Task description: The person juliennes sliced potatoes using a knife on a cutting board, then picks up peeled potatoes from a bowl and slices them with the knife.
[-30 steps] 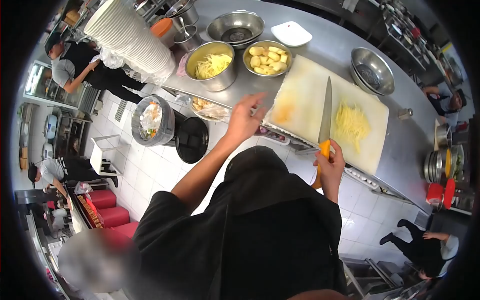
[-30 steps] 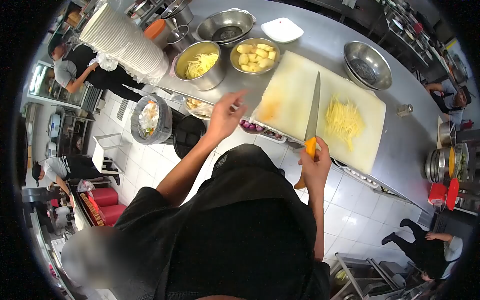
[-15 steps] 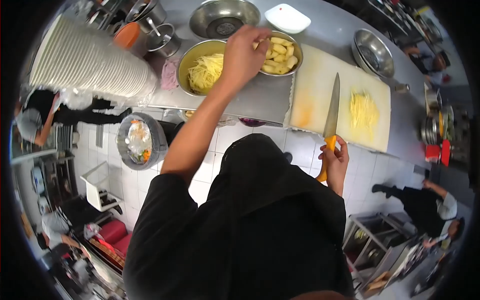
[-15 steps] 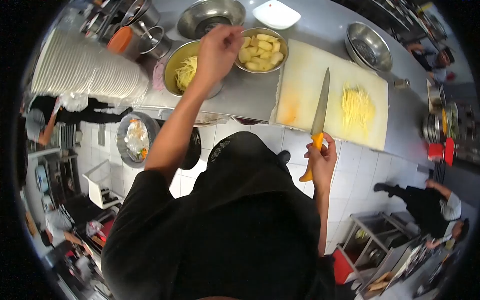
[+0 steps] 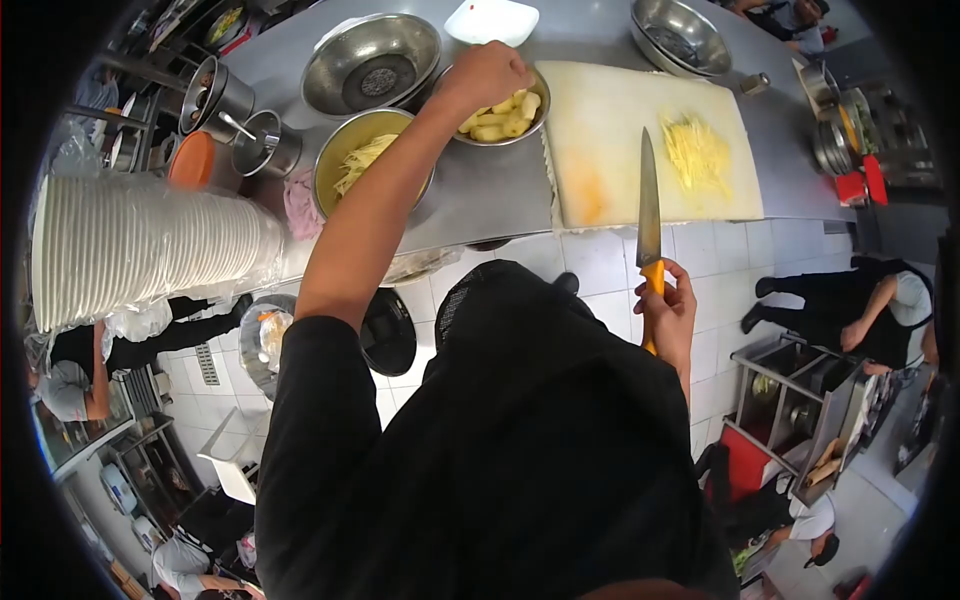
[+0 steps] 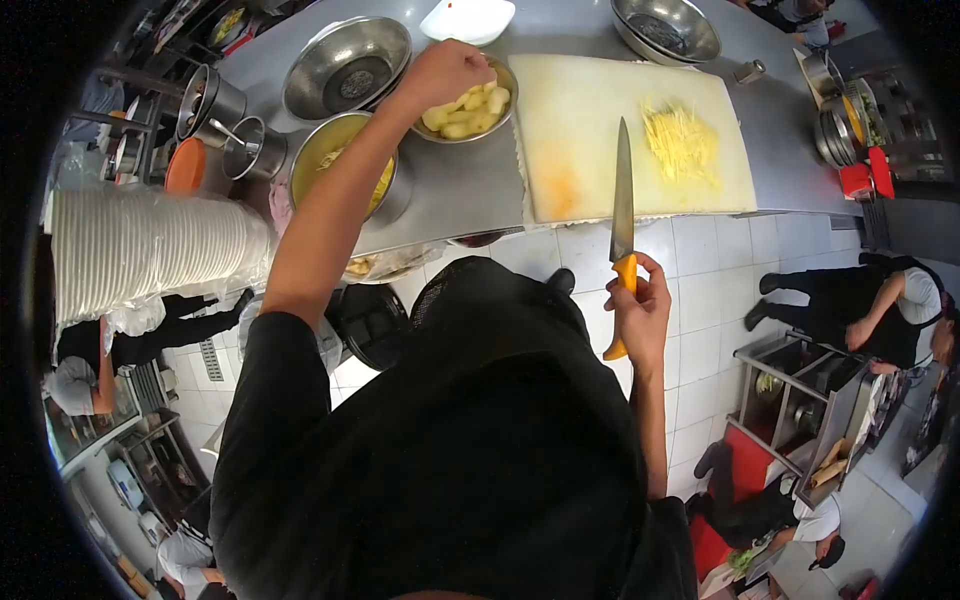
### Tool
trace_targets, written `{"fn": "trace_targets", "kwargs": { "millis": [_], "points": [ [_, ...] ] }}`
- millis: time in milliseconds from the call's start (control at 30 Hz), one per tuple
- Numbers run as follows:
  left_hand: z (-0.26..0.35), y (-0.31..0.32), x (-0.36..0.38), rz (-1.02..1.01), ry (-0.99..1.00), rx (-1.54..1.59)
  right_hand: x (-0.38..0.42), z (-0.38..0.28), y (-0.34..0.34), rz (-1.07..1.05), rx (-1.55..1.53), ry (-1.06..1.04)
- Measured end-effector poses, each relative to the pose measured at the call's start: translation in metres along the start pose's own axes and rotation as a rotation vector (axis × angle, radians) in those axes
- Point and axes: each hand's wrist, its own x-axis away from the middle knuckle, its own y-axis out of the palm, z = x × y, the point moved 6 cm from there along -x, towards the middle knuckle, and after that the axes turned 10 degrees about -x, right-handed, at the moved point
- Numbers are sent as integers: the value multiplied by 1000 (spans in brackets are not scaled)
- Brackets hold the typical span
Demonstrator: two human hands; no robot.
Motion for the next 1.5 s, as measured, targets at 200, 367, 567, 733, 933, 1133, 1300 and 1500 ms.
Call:
{"fn": "trace_targets", "kwargs": {
  "millis": [200, 367, 567, 733, 933, 1133, 1300, 1500],
  "points": [
    [3, -17, 54, 143, -141, 67, -11, -5, 5, -53, -3, -25],
    [1, 23, 78, 169, -204, 65, -21, -21, 12, -88, 91, -13],
    [-6, 53, 63, 73, -309, -54, -50, -21, 3, -183, 47, -32],
    [-2, 49, 52, -7, -381, 10, -74, -15, -14, -238, 32, -41],
    [-15, 37, 67, 170, -506, -52, -101, -19, -34, -319, 71, -41],
    [-9, 42, 81, 148, -523, -125, -118, -22, -44, -431, 133, -30],
    [-6, 26, 81, 242, -528, -181, -117, -29, -49, -462, 187, -31],
    [17, -39, 133, 497, -559, 148, -118, -30, -57, -447, 137, -11]
  ]
}}
